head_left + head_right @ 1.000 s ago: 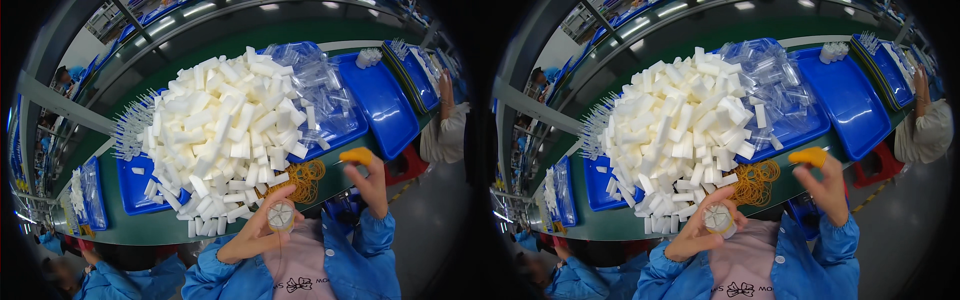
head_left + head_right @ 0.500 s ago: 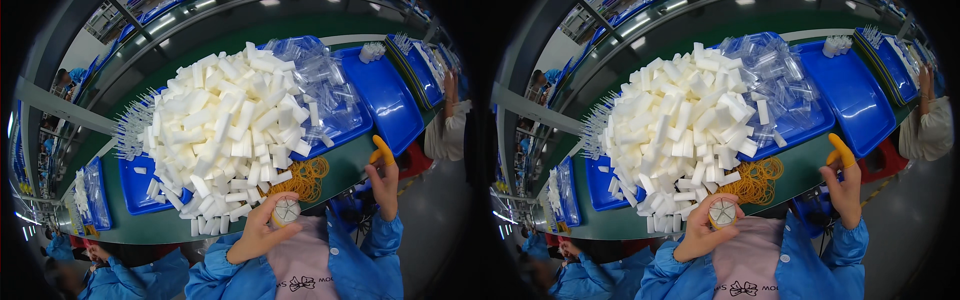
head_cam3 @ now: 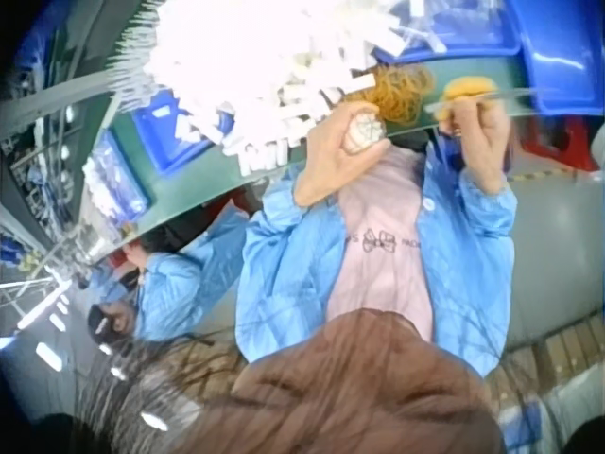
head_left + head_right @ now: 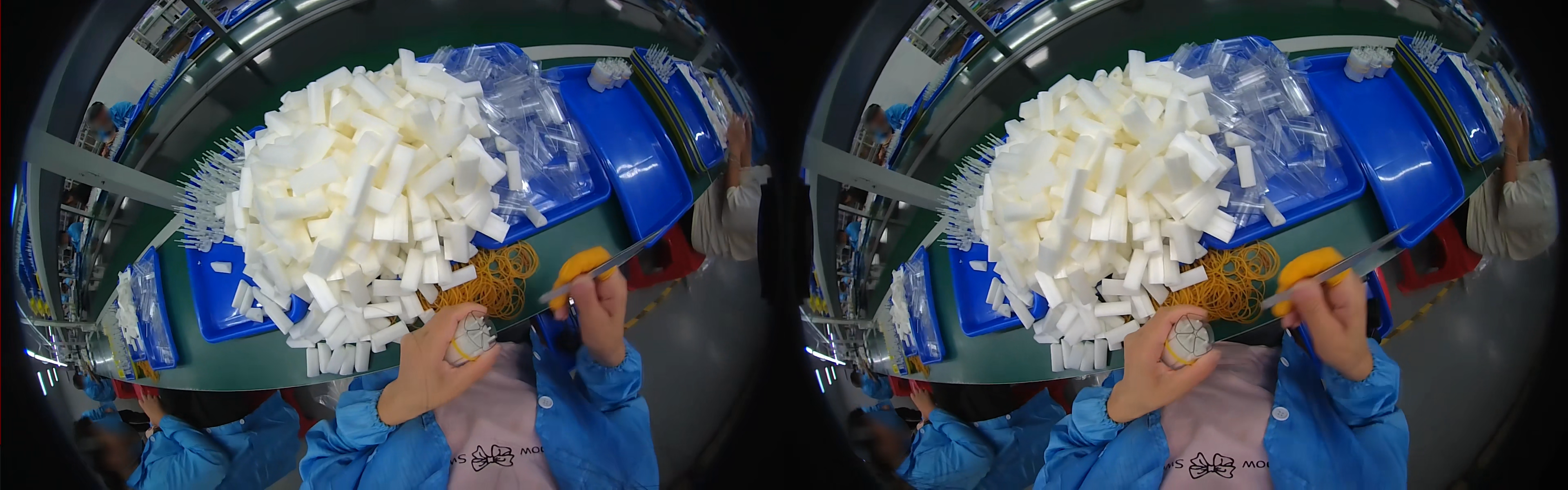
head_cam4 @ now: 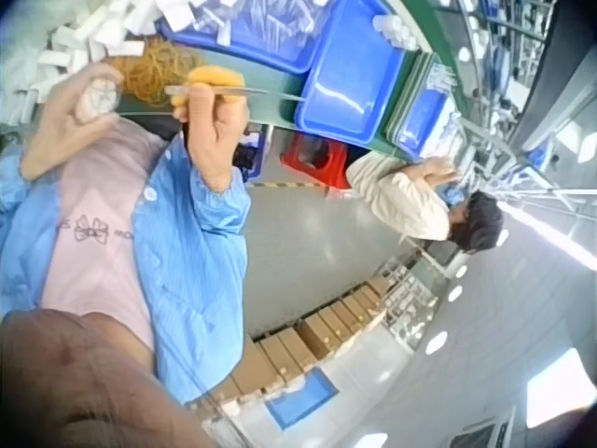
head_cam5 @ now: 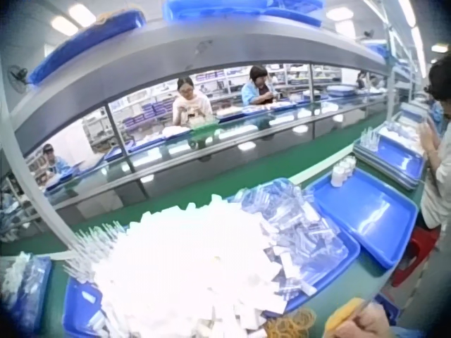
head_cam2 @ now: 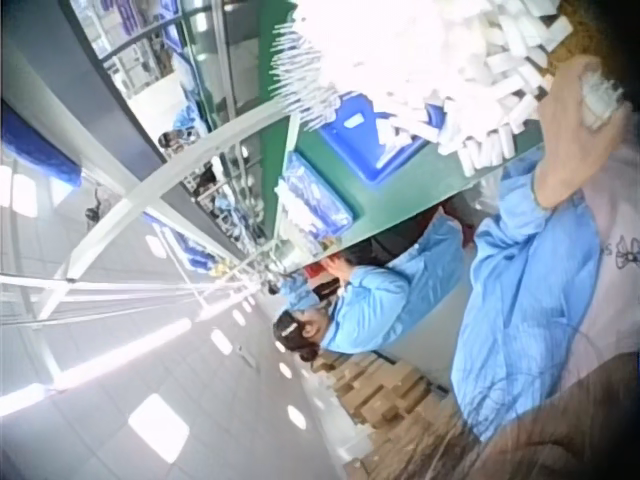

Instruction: The person inserts white cylindrical foam tips onto plastic sticks, then bundles the assembled swabs with yellow rubber bands. The person places the finished bundles into a blue tray on the assembly line.

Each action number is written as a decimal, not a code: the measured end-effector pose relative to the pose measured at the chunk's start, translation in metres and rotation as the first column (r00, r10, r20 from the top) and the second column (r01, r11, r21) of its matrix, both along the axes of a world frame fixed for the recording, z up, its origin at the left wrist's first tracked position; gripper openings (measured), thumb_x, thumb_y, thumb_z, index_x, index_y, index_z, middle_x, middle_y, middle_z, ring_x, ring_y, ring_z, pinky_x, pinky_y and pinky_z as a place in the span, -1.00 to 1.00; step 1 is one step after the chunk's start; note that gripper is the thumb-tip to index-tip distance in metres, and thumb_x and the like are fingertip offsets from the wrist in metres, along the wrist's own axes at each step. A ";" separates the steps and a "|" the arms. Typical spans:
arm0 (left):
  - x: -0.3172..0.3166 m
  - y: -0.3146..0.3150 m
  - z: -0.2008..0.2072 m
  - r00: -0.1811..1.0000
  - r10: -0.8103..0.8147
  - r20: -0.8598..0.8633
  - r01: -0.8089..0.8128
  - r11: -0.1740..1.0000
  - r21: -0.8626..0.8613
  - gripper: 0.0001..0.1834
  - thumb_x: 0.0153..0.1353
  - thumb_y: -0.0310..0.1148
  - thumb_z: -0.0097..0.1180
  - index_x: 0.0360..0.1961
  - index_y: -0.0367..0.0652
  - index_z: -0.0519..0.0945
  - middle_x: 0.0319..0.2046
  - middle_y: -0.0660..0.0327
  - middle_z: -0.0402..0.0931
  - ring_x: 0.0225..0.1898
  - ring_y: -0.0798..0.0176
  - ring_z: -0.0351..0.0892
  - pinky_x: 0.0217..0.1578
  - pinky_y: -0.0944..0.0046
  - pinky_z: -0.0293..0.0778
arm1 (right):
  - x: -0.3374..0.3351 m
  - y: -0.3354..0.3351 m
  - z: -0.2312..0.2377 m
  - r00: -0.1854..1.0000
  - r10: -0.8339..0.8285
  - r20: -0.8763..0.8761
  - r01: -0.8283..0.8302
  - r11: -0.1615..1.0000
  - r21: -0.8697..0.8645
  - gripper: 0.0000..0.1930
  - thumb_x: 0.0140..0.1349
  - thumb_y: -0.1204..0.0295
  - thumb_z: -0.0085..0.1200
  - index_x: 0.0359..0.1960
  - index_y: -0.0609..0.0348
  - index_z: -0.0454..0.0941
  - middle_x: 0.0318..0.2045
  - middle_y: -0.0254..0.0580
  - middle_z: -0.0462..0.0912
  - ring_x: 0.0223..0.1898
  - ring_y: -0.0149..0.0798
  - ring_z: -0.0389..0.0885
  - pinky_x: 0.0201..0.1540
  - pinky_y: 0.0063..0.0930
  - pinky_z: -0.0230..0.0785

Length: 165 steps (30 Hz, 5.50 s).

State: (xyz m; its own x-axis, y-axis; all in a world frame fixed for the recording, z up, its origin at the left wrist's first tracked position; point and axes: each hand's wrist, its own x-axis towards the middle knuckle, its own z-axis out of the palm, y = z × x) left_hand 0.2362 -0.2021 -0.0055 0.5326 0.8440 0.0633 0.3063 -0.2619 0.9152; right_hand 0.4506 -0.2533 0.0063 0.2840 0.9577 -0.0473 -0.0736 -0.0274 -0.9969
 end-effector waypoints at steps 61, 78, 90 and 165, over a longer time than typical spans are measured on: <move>0.017 0.004 0.002 0.983 -0.078 -0.168 0.097 0.989 0.109 -0.49 -0.08 -0.32 0.30 -0.07 -0.18 0.45 -0.26 0.08 0.54 -0.31 0.03 0.60 -0.38 0.20 0.52 | -0.042 0.008 -0.003 0.976 0.162 -0.143 -0.151 0.985 0.087 -0.81 0.29 0.36 0.01 -0.23 0.26 0.44 -0.35 -0.28 0.54 -0.42 -0.57 0.40 -0.38 -0.69 0.25; -0.005 0.015 -0.004 0.889 -0.368 0.274 0.424 0.886 -0.186 -0.34 -0.13 -0.32 0.41 0.04 -0.21 0.44 -0.17 0.23 0.47 -0.20 0.37 0.50 -0.15 0.39 0.39 | -0.021 -0.002 -0.003 0.968 0.062 -0.241 -0.043 0.995 0.085 -0.81 0.29 0.36 0.01 -0.22 0.25 0.42 -0.44 -0.29 0.53 -0.55 -0.61 0.36 -0.55 -0.72 0.19; -0.020 -0.007 -0.023 0.768 0.202 0.607 0.556 0.259 -0.790 -0.32 0.19 -0.34 0.16 0.27 -0.23 0.15 -0.05 0.20 0.42 -0.07 0.32 0.46 0.00 0.35 0.35 | -0.028 0.004 0.005 0.928 0.321 -0.188 -0.325 0.946 0.009 -0.79 0.32 0.38 -0.03 -0.17 0.29 0.45 -0.45 -0.29 0.53 -0.54 -0.61 0.38 -0.53 -0.72 0.22; -0.010 -0.008 -0.021 0.780 0.136 0.611 0.567 0.259 -0.782 -0.30 0.23 -0.06 0.05 0.23 -0.31 0.18 -0.20 0.10 0.44 -0.43 0.35 0.44 -0.50 0.41 0.36 | -0.027 0.010 -0.020 0.876 0.292 -0.383 -0.271 0.956 0.109 -0.85 0.31 0.46 -0.01 -0.18 0.29 0.44 -0.34 -0.31 0.54 -0.37 -0.59 0.46 -0.35 -0.65 0.39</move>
State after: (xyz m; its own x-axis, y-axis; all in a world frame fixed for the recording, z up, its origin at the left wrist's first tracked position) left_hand 0.2265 -0.2096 -0.0269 0.8773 0.3517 -0.3266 -0.1521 0.8491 0.5059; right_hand 0.4236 -0.2433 -0.0134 -0.0291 0.9984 -0.0477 -0.4539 -0.0558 -0.8893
